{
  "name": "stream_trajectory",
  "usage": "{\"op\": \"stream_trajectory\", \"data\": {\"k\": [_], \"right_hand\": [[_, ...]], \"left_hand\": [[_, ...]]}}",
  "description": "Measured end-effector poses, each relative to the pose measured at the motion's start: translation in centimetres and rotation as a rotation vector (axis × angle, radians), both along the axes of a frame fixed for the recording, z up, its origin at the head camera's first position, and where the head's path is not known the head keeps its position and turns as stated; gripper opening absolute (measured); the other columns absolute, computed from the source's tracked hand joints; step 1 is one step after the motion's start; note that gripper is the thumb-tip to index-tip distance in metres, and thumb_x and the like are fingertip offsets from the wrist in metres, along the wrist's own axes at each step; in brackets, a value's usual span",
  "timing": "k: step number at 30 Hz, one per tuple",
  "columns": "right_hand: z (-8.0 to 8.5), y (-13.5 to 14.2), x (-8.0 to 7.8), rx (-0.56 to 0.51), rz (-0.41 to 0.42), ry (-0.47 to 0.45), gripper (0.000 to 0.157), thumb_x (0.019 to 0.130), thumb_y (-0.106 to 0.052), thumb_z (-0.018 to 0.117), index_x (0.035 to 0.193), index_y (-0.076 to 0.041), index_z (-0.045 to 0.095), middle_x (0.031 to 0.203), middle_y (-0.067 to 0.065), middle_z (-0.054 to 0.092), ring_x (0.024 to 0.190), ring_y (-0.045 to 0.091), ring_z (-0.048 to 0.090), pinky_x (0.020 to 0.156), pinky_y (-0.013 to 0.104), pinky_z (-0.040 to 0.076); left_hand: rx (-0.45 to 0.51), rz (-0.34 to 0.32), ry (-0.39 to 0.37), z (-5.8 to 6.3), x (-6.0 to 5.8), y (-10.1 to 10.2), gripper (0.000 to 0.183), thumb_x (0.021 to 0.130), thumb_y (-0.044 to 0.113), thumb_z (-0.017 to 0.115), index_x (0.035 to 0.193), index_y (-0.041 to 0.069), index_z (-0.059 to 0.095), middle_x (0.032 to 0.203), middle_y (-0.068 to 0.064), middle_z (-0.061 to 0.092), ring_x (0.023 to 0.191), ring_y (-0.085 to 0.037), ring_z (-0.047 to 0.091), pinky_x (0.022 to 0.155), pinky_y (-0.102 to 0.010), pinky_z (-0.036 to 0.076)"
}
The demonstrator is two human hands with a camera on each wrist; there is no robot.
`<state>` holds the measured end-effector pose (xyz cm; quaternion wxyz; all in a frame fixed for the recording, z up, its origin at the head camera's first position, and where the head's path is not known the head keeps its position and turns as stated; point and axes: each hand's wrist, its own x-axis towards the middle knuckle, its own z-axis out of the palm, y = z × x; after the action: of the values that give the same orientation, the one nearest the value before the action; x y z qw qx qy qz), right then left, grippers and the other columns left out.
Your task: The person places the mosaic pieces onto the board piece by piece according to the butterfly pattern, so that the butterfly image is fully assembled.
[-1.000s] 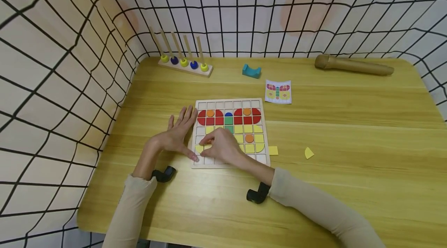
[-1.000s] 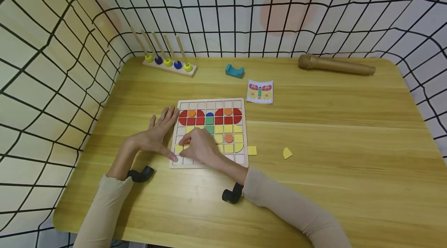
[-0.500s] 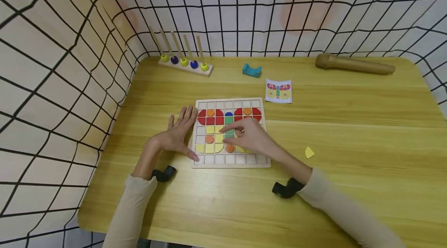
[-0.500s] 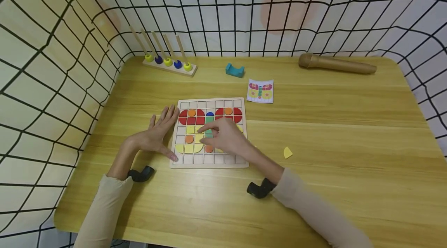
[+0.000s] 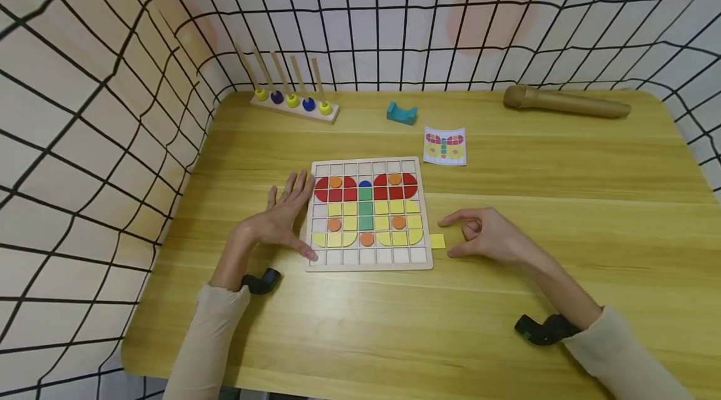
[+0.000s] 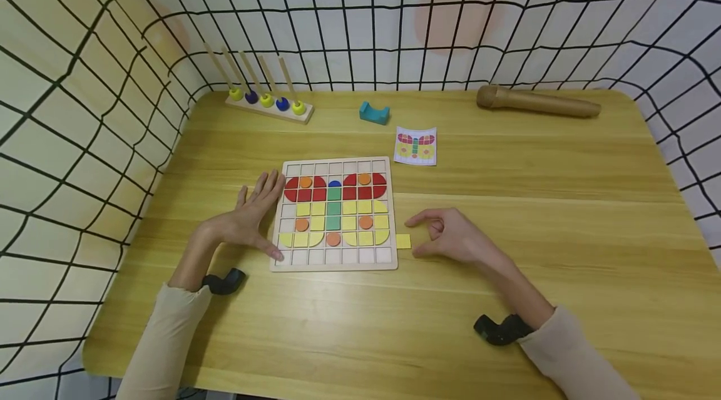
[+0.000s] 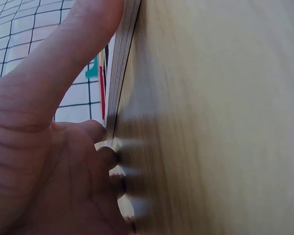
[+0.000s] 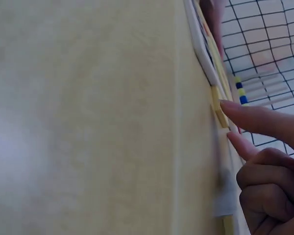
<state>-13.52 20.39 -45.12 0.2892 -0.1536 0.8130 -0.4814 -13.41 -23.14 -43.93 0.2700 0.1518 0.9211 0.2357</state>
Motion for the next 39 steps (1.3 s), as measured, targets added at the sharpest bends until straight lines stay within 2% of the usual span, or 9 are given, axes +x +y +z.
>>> {"op": "stream_trajectory", "data": {"k": [8, 15, 22, 26, 30, 34, 39], "right_hand": [[-0.7, -0.6, 0.5, -0.027, -0.048, -0.038, 0.041, 0.079, -0.009, 0.088, 0.113, 0.003, 0.069, 0.063, -0.005, 0.027, 0.056, 0.006, 0.027, 0.064, 0.021, 0.036], [-0.9, -1.1, 0.6, 0.068, -0.058, 0.026, 0.033, 0.081, -0.015, 0.088, 0.108, -0.004, 0.073, 0.06, -0.006, 0.03, 0.055, 0.007, 0.029, 0.068, 0.023, 0.037], [-0.7, -1.1, 0.9, 0.133, -0.034, 0.099, 0.027, 0.085, -0.016, 0.085, 0.106, -0.006, 0.072, 0.06, -0.005, 0.035, 0.055, 0.008, 0.031, 0.057, 0.023, 0.032], [-0.2, -0.7, 1.2, 0.141, -0.02, 0.138, 0.026, 0.088, -0.017, 0.083, 0.107, -0.005, 0.07, 0.061, -0.005, 0.038, 0.055, 0.006, 0.033, 0.06, 0.021, 0.037], [0.6, -1.0, 1.1, 0.115, -0.047, 0.127, 0.027, 0.091, -0.023, 0.081, 0.109, -0.006, 0.069, 0.062, -0.005, 0.038, 0.055, 0.006, 0.033, 0.061, 0.021, 0.038], [1.2, -3.4, 0.5, 0.067, -0.047, 0.1, 0.028, 0.091, -0.022, 0.081, 0.11, -0.006, 0.068, 0.061, -0.005, 0.034, 0.054, 0.007, 0.031, 0.055, 0.023, 0.032], [2.0, -9.1, -0.3, 0.054, -0.027, 0.118, 0.028, 0.088, -0.019, 0.083, 0.108, -0.004, 0.069, 0.057, -0.005, 0.035, 0.054, 0.011, 0.032, 0.055, 0.025, 0.028]], "left_hand": [[0.004, 0.005, -0.005, 0.0, 0.2, -0.2, 0.157, 0.064, 0.052, 0.096, 0.164, 0.012, -0.017, 0.17, -0.012, -0.032, 0.157, -0.034, -0.032, 0.123, -0.068, -0.02], [0.006, 0.009, -0.009, 0.1, 0.2, -0.3, 0.157, 0.064, 0.051, 0.096, 0.165, 0.012, -0.017, 0.17, -0.011, -0.032, 0.157, -0.033, -0.032, 0.123, -0.067, -0.02], [0.017, 0.01, -0.009, 0.0, 0.1, -0.4, 0.157, 0.064, 0.053, 0.096, 0.164, 0.012, -0.018, 0.169, -0.012, -0.032, 0.156, -0.034, -0.032, 0.122, -0.068, -0.02], [0.01, 0.012, -0.01, 0.0, 0.2, -0.5, 0.157, 0.064, 0.052, 0.096, 0.164, 0.012, -0.018, 0.169, -0.012, -0.032, 0.157, -0.034, -0.032, 0.123, -0.068, -0.02], [0.004, 0.006, -0.001, -0.1, 0.2, -0.4, 0.156, 0.064, 0.053, 0.096, 0.165, 0.012, -0.017, 0.17, -0.012, -0.031, 0.157, -0.034, -0.032, 0.123, -0.067, -0.02], [0.006, -0.002, 0.006, -0.1, 0.1, -0.3, 0.157, 0.064, 0.053, 0.096, 0.165, 0.012, -0.017, 0.17, -0.012, -0.032, 0.157, -0.034, -0.032, 0.122, -0.068, -0.02], [0.008, -0.008, 0.006, -0.2, 0.0, -0.1, 0.157, 0.063, 0.053, 0.096, 0.165, 0.012, -0.017, 0.17, -0.012, -0.031, 0.157, -0.034, -0.032, 0.123, -0.068, -0.02]]}}
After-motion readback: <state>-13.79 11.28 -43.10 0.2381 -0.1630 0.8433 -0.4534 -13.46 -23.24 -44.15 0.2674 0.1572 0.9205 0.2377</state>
